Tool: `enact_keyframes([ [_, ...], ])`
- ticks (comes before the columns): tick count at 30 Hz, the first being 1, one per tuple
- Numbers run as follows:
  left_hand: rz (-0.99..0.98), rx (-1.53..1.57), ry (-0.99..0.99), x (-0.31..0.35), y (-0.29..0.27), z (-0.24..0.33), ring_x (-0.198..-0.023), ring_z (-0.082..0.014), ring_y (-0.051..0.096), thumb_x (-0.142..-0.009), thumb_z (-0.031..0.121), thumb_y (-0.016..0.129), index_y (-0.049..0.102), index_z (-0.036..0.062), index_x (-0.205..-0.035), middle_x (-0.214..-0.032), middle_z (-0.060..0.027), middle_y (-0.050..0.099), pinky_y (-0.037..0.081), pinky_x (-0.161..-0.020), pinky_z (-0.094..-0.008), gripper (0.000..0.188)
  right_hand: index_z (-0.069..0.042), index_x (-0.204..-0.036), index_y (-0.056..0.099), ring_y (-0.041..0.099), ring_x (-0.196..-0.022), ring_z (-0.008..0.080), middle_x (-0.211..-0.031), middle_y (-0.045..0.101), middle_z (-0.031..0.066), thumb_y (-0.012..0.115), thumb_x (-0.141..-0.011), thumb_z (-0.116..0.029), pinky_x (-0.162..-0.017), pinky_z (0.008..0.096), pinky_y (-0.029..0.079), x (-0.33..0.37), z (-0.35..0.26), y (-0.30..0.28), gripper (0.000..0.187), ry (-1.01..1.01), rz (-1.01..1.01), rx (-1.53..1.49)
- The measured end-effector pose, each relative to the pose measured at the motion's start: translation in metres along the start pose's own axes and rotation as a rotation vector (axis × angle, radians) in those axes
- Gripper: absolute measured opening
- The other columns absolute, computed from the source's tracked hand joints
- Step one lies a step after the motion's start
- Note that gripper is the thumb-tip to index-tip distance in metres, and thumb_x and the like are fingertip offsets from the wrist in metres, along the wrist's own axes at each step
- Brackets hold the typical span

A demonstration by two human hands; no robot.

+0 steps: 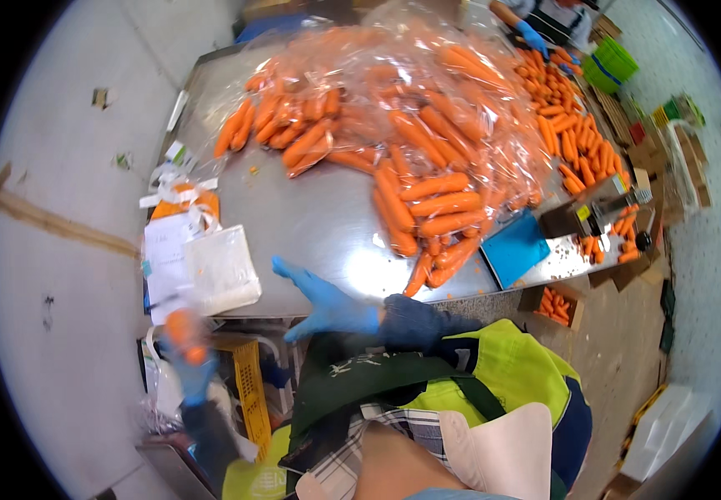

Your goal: The person places carrots into plastic bags, weighs the bags on a scale, and seals the bags using a manual sealing machine.

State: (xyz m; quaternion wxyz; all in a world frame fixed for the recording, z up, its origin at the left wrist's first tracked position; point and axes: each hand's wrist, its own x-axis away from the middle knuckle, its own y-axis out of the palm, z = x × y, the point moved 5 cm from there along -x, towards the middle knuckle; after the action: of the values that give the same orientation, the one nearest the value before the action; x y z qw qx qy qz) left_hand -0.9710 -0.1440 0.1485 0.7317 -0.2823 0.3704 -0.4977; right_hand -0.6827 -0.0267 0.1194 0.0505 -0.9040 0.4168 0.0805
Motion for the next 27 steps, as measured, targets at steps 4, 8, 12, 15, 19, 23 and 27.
enact_keyframes([
  [4,-0.479,0.363,0.148,-0.060,0.169,0.178,-0.102,-0.0331,0.058,-0.078,0.018,0.070,0.055,0.0015,-0.114,-0.106,-0.0169,0.058,0.047,-0.087,-0.0411,0.043,-0.004,-0.141,0.039,0.050,-0.117,0.0212,-0.131,0.051,0.0141,0.078,-0.077,-0.025,-0.101,0.0348,0.039,0.024,-0.021,-0.067,0.078,-0.139,0.409,0.004],
  [8,-0.670,0.674,0.615,-0.061,0.275,0.274,-0.102,-0.0288,0.054,-0.072,0.023,0.078,0.044,0.0025,-0.127,-0.114,-0.0173,0.054,0.046,-0.088,-0.0400,0.068,0.002,-0.112,0.066,0.059,-0.089,0.0116,-0.100,0.067,0.0071,0.061,-0.090,-0.008,-0.080,0.0271,0.050,0.097,-0.032,-0.161,0.024,-0.024,0.966,-0.330],
  [12,-0.951,0.748,0.811,-0.081,0.292,0.390,-0.109,-0.0274,0.049,-0.063,0.026,0.086,0.037,0.0026,-0.136,-0.122,-0.0160,0.049,0.046,-0.088,-0.0381,0.091,0.002,-0.116,0.062,0.059,-0.087,0.0135,-0.101,0.066,0.0072,0.062,-0.091,-0.009,-0.081,0.0268,0.049,0.196,-0.032,-0.222,0.028,-0.111,1.121,-0.113],
  [15,-1.034,0.826,0.975,-0.072,0.289,0.481,-0.105,-0.0264,0.052,-0.065,0.026,0.085,0.041,0.0035,-0.137,-0.120,-0.0151,0.052,0.047,-0.086,-0.0373,0.087,0.002,-0.122,0.058,0.058,-0.091,0.0154,-0.107,0.064,0.0087,0.060,-0.091,-0.010,-0.084,0.0295,0.049,0.253,-0.025,-0.246,0.033,-0.028,1.204,0.000],
  [19,-1.131,0.954,1.214,-0.026,0.344,0.540,-0.090,-0.0262,0.061,-0.081,0.017,0.067,0.062,0.0056,-0.112,-0.100,-0.0144,0.064,0.051,-0.080,-0.0391,0.034,0.002,-0.118,0.060,0.056,-0.099,0.0165,-0.111,0.062,0.0089,0.055,-0.095,-0.015,-0.088,0.0327,0.046,0.283,-0.010,-0.280,0.029,0.010,1.197,0.277],
  [23,-0.796,0.848,1.419,0.040,0.356,0.596,-0.073,-0.0296,0.061,-0.080,0.019,0.061,0.067,0.0107,-0.085,-0.078,-0.0113,0.064,0.047,-0.063,-0.0406,0.011,0.002,-0.119,0.060,0.056,-0.100,0.0168,-0.112,0.062,0.0091,0.054,-0.096,-0.017,-0.089,0.0331,0.046,0.309,-0.022,-0.304,0.030,0.051,1.266,0.462],
  [27,-0.392,0.664,1.409,0.029,0.407,0.619,-0.063,-0.0309,0.059,-0.075,0.027,0.065,0.066,0.0128,-0.075,-0.069,-0.0098,0.061,0.044,-0.055,-0.0406,0.015,0.002,-0.119,0.059,0.055,-0.102,0.0170,-0.113,0.061,0.0094,0.052,-0.096,-0.018,-0.090,0.0334,0.045,0.276,-0.015,-0.328,0.031,0.035,1.136,0.534],
])
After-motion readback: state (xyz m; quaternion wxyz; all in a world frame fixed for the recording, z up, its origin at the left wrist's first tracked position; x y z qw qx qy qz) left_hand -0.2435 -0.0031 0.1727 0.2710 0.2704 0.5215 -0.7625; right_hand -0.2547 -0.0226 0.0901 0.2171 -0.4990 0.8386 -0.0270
